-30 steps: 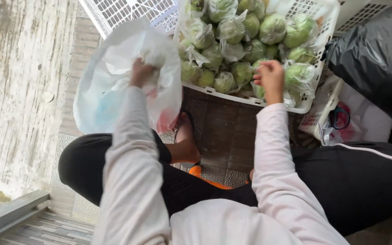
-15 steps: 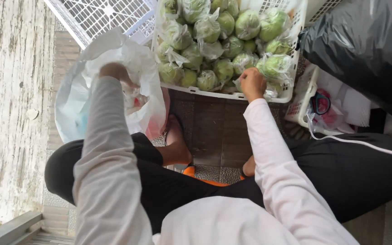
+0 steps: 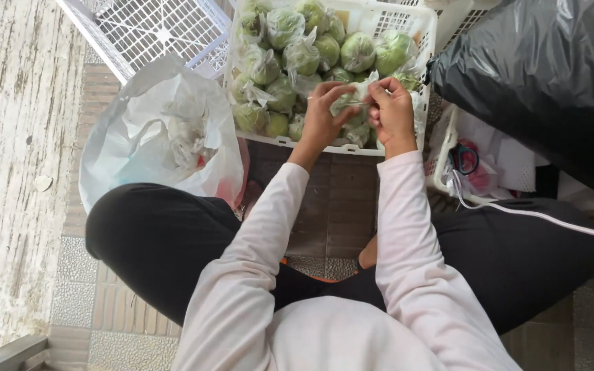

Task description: The person sits on the floor and repeatedly picks up green fruits from a white crate, wraps each one individually in a thin plastic sheet, and places the wrapped fruit back into the crate. The process is repeated for multiple fruits throughout the clip.

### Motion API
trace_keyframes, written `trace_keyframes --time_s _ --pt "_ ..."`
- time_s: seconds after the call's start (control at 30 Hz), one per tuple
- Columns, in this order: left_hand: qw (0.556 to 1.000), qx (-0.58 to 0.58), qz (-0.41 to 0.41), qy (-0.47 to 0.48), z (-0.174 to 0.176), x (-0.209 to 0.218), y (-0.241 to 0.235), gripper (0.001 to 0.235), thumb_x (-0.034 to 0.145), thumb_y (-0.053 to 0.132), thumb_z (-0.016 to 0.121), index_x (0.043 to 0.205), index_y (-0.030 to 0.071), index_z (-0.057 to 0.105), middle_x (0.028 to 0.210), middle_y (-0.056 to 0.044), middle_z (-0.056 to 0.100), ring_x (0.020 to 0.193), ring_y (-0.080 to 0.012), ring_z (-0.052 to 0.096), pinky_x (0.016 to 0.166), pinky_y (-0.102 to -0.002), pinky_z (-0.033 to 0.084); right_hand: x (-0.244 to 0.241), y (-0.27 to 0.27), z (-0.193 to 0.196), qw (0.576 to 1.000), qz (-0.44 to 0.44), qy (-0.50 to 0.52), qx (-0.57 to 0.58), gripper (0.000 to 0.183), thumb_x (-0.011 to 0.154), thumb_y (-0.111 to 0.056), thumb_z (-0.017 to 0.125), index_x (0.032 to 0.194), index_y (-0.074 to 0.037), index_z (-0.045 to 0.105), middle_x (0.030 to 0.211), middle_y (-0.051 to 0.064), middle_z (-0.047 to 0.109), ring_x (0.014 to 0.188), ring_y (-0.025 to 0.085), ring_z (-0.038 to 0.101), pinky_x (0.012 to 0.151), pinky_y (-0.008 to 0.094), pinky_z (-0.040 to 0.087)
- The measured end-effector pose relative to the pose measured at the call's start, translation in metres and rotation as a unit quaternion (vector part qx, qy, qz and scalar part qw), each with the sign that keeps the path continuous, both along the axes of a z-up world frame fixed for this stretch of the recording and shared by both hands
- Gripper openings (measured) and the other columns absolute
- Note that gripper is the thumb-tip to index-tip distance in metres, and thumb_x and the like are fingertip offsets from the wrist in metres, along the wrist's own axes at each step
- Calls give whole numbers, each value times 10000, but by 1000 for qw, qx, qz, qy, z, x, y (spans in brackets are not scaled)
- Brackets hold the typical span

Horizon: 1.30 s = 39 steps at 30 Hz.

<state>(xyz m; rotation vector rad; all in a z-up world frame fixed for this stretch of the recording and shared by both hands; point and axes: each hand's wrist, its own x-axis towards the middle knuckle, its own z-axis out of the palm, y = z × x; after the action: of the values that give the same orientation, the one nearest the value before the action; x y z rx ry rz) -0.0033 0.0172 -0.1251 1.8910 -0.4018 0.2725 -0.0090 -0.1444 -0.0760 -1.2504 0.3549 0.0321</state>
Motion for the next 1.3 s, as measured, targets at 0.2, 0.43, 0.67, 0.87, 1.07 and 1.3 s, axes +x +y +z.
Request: trace_keyframes --time_s 0.2,0.43,0.67,0.87,1.07,1.3 --pt "995 -5 21 -94 18 13 -12 53 890 271 760 928 274 724 880 -9 661 912 -262 644 914 -377 424 -7 -7 17 992 -12 -105 -69 161 980 -146 706 885 -149 576 744 175 718 416 40 419 346 166 253" --pt "980 -174 66 -68 66 1 -37 82 989 298 681 970 219 697 701 3 594 672 -154 554 723 -314 477 -23 7 28 935 102 -247 -233 281 913 -139 745 1142 -131 583 1195 89 650 1082 150 557 961 398 455" --pt "968 -179 174 32 41 6 -25 218 1111 388 447 1070 199 548 496 1 488 464 -168 526 497 -369 433 -7 45 -59 921 -46 -137 -362 239 900 -158 691 1063 -40 563 937 252 648 858 437 639 759 541 475" --pt "888 -428 121 115 27 17 -41 165 1095 194 489 986 105 576 464 59 405 422 -44 402 432 -178 321 7 37 -98 994 -75 22 -77 143 837 -42 583 961 -111 564 862 73 615 794 185 564 732 392 448" --pt "787 -561 109 234 -1 54 -23 164 1037 256 594 939 135 644 482 -5 467 389 -141 538 429 -263 496 31 33 -153 978 -114 126 124 387 933 -106 561 1319 -114 582 1177 196 613 966 306 659 756 487 523" --pt "981 136 41 131 -13 23 -23 723 684 633 849 1194 143 698 1152 -211 624 1017 -496 661 895 -574 552 28 20 -96 962 -238 113 74 261 790 -56 546 1033 -147 572 889 42 513 703 185 600 687 398 469"
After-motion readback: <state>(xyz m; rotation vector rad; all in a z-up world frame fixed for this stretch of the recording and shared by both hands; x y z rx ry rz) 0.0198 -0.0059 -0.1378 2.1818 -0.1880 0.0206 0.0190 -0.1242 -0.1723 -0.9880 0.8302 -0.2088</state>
